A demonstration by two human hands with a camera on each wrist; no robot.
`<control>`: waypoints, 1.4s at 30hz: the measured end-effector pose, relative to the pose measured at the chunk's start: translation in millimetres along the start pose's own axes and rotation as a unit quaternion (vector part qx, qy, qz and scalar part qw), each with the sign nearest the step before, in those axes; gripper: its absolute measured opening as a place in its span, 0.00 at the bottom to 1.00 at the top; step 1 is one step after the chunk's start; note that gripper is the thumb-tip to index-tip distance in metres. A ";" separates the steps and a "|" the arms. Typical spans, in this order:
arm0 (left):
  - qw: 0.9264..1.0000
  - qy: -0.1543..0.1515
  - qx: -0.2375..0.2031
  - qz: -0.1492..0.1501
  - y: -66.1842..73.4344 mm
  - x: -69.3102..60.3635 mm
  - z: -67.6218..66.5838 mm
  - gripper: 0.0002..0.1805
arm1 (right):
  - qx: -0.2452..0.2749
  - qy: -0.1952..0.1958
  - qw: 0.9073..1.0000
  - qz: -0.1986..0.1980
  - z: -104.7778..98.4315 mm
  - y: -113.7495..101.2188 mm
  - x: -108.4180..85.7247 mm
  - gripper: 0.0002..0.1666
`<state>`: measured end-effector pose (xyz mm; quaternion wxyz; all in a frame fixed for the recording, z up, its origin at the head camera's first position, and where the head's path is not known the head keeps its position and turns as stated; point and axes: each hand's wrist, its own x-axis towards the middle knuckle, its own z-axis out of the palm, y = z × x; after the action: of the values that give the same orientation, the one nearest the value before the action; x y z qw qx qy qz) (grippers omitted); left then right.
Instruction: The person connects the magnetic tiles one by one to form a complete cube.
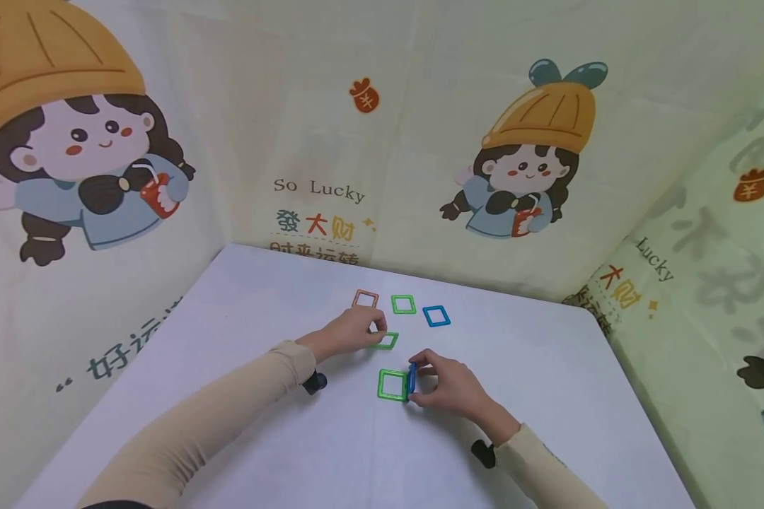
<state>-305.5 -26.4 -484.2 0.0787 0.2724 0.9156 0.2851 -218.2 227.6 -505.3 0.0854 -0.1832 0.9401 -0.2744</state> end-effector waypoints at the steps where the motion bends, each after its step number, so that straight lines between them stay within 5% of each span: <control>1: 1.000 -0.003 -0.001 -0.001 1.6 0.1 0.5 0.03 | 0.000 0.000 1.000 0.001 0.0 0.1 0.1 0.34; 14: 0.999 -0.029 -0.011 0.018 20.3 -5.5 8.1 0.02 | -0.001 0.005 1.000 -0.006 -0.5 0.6 0.6 0.35; 24: 0.998 -0.046 -0.022 0.038 19.0 -6.3 13.5 0.03 | 0.004 0.000 1.000 0.006 -1.3 -5.9 1.8 0.37; 32: 0.993 -0.074 -0.057 0.069 14.3 -7.3 18.6 0.04 | -0.004 -0.003 1.000 0.018 -0.5 -6.1 1.3 0.57; 42: 0.986 -0.108 -0.098 0.084 14.8 -11.9 22.8 0.03 | -0.028 -0.024 0.999 0.007 -3.1 -5.8 -0.7 0.43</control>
<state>-282.0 -11.8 -494.8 0.1793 0.3681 0.8433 0.3483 -216.6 224.8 -499.5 0.1043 -0.1857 0.9462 -0.2434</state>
